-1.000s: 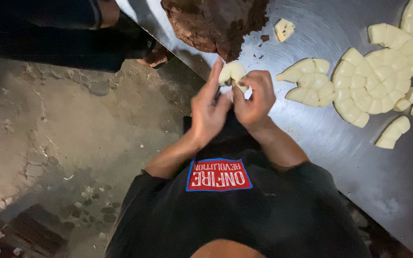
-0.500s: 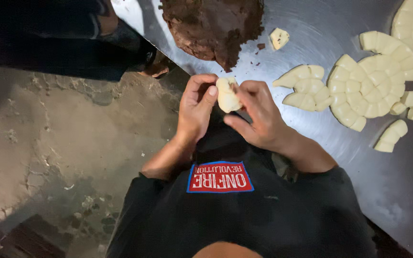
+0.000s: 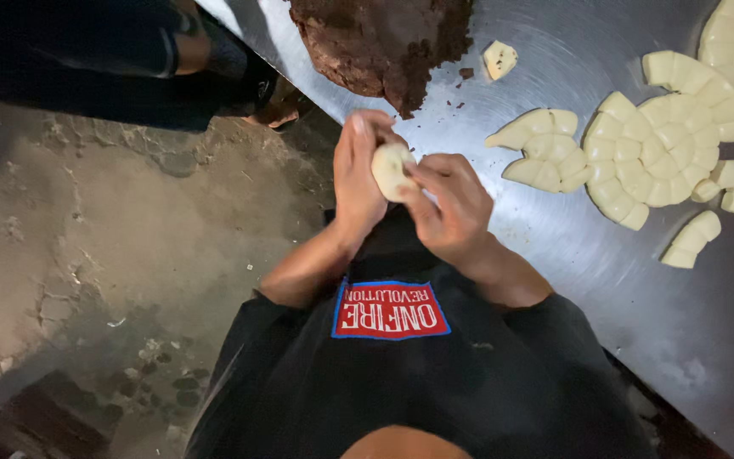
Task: The person flattens pieces of white dough, adds a dark filling to the center, and folds the dough over the filling to form small round balls on a metal table.
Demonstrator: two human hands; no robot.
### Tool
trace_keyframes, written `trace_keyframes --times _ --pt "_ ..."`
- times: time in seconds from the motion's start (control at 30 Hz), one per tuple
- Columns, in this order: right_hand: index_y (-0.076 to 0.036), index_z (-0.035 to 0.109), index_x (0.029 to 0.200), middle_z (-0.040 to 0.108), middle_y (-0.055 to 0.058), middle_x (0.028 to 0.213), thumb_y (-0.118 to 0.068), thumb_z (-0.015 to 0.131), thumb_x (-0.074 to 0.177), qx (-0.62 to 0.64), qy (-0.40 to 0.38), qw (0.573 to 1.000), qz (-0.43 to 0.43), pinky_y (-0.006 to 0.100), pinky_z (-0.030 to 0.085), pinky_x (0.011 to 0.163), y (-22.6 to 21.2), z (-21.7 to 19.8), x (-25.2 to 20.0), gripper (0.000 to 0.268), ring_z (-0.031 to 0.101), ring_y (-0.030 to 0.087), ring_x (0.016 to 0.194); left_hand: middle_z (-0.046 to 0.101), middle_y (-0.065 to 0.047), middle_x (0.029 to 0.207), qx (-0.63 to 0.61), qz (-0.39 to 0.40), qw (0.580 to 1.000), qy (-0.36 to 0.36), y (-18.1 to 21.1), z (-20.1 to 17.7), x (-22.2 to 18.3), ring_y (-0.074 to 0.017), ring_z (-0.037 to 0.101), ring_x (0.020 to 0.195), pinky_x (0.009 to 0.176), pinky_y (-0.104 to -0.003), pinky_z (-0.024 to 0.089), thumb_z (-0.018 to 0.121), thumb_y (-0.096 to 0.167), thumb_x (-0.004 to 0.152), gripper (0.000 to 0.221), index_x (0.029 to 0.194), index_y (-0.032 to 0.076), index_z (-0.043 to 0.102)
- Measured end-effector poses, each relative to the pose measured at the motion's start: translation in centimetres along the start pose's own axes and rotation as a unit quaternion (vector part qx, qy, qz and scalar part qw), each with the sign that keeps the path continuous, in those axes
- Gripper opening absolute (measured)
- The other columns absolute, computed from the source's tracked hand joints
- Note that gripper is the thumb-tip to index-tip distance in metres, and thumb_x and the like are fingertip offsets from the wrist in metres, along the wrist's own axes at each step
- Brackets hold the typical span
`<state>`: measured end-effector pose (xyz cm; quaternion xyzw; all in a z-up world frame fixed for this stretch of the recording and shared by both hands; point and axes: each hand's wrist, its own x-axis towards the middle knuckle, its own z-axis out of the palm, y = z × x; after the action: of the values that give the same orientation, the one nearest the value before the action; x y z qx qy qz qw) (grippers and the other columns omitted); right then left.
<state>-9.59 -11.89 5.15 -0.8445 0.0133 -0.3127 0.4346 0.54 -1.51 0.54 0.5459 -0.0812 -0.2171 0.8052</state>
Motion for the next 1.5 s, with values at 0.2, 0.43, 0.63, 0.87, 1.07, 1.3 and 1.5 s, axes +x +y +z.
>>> trace_keyframes --times 0.2,0.43,0.63,0.87,1.07,1.3,1.5 --pt "-0.002 0.067 0.117 0.064 0.014 0.111 -0.011 0.087 0.091 -0.074 -0.117 0.990 -0.023 0.036 0.057 0.075 -0.8 -2.4 0.7 0.034 0.067 0.024 0.091 0.053 -0.002 0.078 -0.003 -0.112 0.989 -0.095 -1.3 -1.1 0.5 -0.0090 0.051 0.069 0.061 -0.024 0.044 0.034 0.050 0.114 0.058 0.113 0.001 0.065" --pt "0.000 0.062 0.120 0.062 0.017 0.118 -0.005 0.081 0.097 -0.109 -0.211 0.971 0.005 0.038 0.057 0.081 -0.4 -3.5 1.1 0.030 0.069 0.028 0.096 0.066 -0.008 0.078 -0.248 -0.339 0.903 -0.090 -6.0 -0.3 -0.2 -0.0189 0.066 0.070 0.060 -0.032 0.054 0.043 0.058 0.104 0.056 0.103 0.007 0.065" --pt "0.004 0.064 0.129 0.061 0.025 0.120 0.003 0.072 0.085 -0.233 -0.157 0.960 -0.018 0.043 0.057 0.082 -0.4 -2.0 -1.5 0.045 0.064 0.041 0.104 0.067 -0.004 0.081 -0.406 -0.504 0.762 -0.027 -17.2 0.1 0.3 -0.0203 0.068 0.074 0.065 -0.038 0.058 0.050 0.059 0.104 0.049 0.100 0.012 0.061" --pt "-0.001 0.074 0.105 0.066 0.016 0.107 0.004 0.072 0.093 -0.255 -0.154 0.945 0.137 0.044 0.056 0.085 13.0 -2.1 -11.4 0.013 0.065 0.032 0.101 0.066 -0.004 0.106 0.080 -0.431 0.892 -0.110 -21.8 -2.2 -2.3 -0.0173 0.067 0.085 0.069 -0.036 0.058 0.046 0.049 0.103 0.050 0.130 0.008 0.056" --pt "0.006 0.064 0.137 0.060 0.026 0.117 -0.010 0.078 0.087 -0.209 -0.135 0.920 0.302 0.048 0.049 0.099 20.4 -1.0 -14.5 0.055 0.056 0.045 0.111 0.071 -0.009 0.117 0.272 -0.334 0.899 -0.075 -19.6 -10.6 -3.5 -0.0157 0.069 0.093 0.077 -0.031 0.059 0.047 0.040 0.106 0.050 0.140 0.004 0.053" --pt "-0.013 0.063 0.142 0.046 0.025 0.154 -0.051 0.055 0.107 -0.341 -0.086 0.927 0.130 0.066 0.022 0.114 22.7 4.2 -10.0 0.052 0.035 0.050 0.143 0.071 -0.007 0.115 0.306 -0.230 0.923 -0.046 -17.8 -13.6 -3.9 -0.0139 0.068 0.089 0.076 -0.030 0.059 0.047 0.034 0.109 0.045 0.142 0.003 0.051" --pt "-0.001 0.035 0.162 0.022 0.034 0.165 -0.059 0.049 0.113 -0.319 -0.210 0.902 0.200 0.076 0.004 0.115 26.7 5.8 -12.5 0.078 0.013 0.054 0.151 0.072 -0.009 0.117 0.284 -0.151 0.942 -0.091 -13.9 -10.5 -5.5 -0.0133 0.069 0.092 0.080 -0.030 0.059 0.048 0.023 0.111 0.038 0.142 0.003 0.050"
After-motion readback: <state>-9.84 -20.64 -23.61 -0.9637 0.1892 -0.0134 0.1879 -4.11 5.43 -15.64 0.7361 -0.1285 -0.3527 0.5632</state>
